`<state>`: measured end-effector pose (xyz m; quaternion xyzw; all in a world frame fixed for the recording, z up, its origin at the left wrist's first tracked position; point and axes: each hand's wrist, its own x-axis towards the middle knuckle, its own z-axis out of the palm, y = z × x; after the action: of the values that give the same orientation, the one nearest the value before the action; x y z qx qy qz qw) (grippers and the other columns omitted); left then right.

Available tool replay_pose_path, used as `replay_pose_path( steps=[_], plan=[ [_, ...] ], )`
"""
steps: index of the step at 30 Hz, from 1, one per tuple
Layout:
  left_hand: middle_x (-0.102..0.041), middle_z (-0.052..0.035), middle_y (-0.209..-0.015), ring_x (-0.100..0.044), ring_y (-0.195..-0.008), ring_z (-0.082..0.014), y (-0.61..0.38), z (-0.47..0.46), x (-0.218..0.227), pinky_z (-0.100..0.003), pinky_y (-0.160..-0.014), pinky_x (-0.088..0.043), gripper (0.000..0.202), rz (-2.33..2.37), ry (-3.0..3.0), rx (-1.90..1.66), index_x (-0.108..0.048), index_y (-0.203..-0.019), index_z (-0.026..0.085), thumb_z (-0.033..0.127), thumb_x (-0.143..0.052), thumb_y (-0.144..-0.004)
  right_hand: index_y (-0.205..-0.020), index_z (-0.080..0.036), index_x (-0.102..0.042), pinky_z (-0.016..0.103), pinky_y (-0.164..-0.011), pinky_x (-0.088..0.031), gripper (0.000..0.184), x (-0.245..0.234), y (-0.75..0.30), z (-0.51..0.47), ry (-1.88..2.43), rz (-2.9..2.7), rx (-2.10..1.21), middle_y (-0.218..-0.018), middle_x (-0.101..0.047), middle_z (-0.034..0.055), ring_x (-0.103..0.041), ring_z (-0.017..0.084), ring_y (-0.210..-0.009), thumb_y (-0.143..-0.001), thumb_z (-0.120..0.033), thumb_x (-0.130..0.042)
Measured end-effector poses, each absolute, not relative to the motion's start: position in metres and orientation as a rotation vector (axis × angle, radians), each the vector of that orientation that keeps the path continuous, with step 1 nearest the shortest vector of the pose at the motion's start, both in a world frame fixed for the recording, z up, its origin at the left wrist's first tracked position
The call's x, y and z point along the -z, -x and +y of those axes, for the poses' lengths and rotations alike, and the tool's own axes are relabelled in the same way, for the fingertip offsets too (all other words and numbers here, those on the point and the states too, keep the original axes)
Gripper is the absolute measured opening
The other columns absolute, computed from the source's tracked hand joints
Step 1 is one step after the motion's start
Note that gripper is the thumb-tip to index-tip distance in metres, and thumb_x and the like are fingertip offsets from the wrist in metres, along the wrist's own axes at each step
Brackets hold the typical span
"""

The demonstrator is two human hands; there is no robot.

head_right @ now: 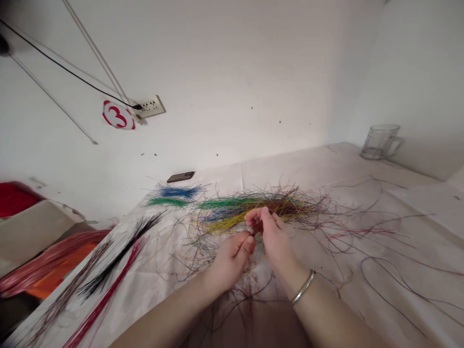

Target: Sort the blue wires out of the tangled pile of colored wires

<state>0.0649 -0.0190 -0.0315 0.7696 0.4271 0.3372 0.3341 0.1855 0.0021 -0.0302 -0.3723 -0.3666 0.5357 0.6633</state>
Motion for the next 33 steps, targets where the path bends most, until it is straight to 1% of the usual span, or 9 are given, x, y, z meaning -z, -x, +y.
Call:
replay_pose_path(
  steps=[5,11,14,17,20,23,27,30,33],
  plan=[
    [-0.042,0.0023,-0.059,-0.041,-0.057,-0.0133,-0.067,-0.022,0.026,-0.025,-0.054,-0.028,0.033,1.201,-2.085,-0.752,-0.041,-0.066,0.02,0.035,-0.031,-0.094,-0.067,-0.019,-0.068,0.027,-0.062,-0.044,0.031,0.025,-0.195,0.011,0.806,-0.608,-1.216,-0.072,-0.065,0.0039,-0.054,0.014,-0.065,-0.079,-0.047,-0.06],
    [-0.041,0.0028,-0.058,-0.042,-0.056,-0.0132,-0.065,-0.02,0.028,-0.025,-0.053,-0.027,0.034,1.228,-2.107,-0.677,-0.041,-0.066,0.02,0.038,-0.03,-0.094,-0.068,-0.019,-0.066,0.024,-0.055,-0.041,0.031,0.026,-0.207,0.02,0.809,-0.466,-1.241,-0.072,-0.064,0.0022,-0.051,0.012,-0.061,-0.084,-0.043,-0.054],
    [-0.04,0.0028,-0.058,-0.04,-0.056,-0.0132,-0.062,-0.018,0.032,-0.025,-0.054,-0.027,0.035,1.228,-2.085,-0.72,-0.039,-0.065,0.02,0.039,-0.031,-0.094,-0.073,-0.018,-0.067,0.025,-0.054,-0.042,0.044,0.025,-0.212,0.024,0.771,-0.395,-1.326,-0.073,-0.063,0.0028,-0.051,0.012,-0.06,-0.087,-0.053,-0.043],
    [-0.039,0.0026,-0.059,-0.039,-0.058,-0.0131,-0.059,-0.016,0.033,-0.026,-0.056,-0.029,0.037,1.206,-2.021,-0.844,-0.039,-0.065,0.02,0.04,-0.031,-0.094,-0.083,-0.019,-0.068,0.024,-0.046,-0.036,0.06,0.023,-0.211,0.021,0.726,-0.449,-1.458,-0.066,-0.055,0.0002,-0.042,0.011,-0.051,-0.083,-0.069,-0.034],
    [-0.039,0.0025,-0.061,-0.038,-0.059,-0.0128,-0.058,-0.014,0.032,-0.025,-0.056,-0.03,0.036,1.174,-1.949,-0.931,-0.04,-0.065,0.019,0.04,-0.033,-0.094,-0.09,-0.02,-0.068,0.022,-0.041,-0.027,0.049,0.021,-0.203,0.01,0.802,-0.686,-1.539,-0.06,-0.045,-0.0039,-0.033,0.009,-0.048,-0.076,-0.065,-0.052],
    [-0.045,0.0011,-0.065,-0.042,-0.061,-0.0129,-0.058,-0.014,0.03,-0.025,-0.058,-0.033,0.034,1.098,-1.881,-0.946,-0.046,-0.069,0.018,0.038,-0.034,-0.094,-0.094,-0.022,-0.069,0.02,-0.046,-0.03,0.034,0.021,-0.196,-0.001,0.91,-0.949,-1.595,-0.066,-0.052,-0.0028,-0.041,0.009,-0.055,-0.07,-0.047,-0.07],
    [-0.048,0.0005,-0.067,-0.043,-0.064,-0.0132,-0.059,-0.014,0.031,-0.026,-0.061,-0.035,0.034,1.041,-1.86,-0.955,-0.047,-0.069,0.017,0.039,-0.035,-0.093,-0.081,-0.02,-0.069,0.022,-0.049,-0.033,0.029,0.023,-0.194,-0.005,0.951,-0.988,-1.61,-0.071,-0.058,0.0002,-0.048,0.011,-0.06,-0.072,-0.047,-0.067],
    [-0.048,0.0002,-0.068,-0.045,-0.066,-0.0135,-0.058,-0.014,0.033,-0.026,-0.063,-0.036,0.035,1.021,-1.84,-0.967,-0.046,-0.068,0.018,0.039,-0.035,-0.093,-0.067,-0.018,-0.063,0.021,-0.044,-0.029,0.036,0.024,-0.191,-0.004,0.938,-0.934,-1.578,-0.057,-0.047,-0.0028,-0.039,0.009,-0.052,-0.076,-0.053,-0.061],
    [-0.047,0.0006,-0.067,-0.044,-0.065,-0.0138,-0.058,-0.013,0.034,-0.026,-0.062,-0.035,0.034,1.076,-1.854,-0.944,-0.047,-0.069,0.018,0.039,-0.035,-0.093,-0.061,-0.018,-0.057,0.02,-0.042,-0.024,0.039,0.023,-0.189,-0.002,0.945,-0.863,-1.502,-0.051,-0.036,-0.0052,-0.031,0.008,-0.047,-0.076,-0.053,-0.061]
  ],
)
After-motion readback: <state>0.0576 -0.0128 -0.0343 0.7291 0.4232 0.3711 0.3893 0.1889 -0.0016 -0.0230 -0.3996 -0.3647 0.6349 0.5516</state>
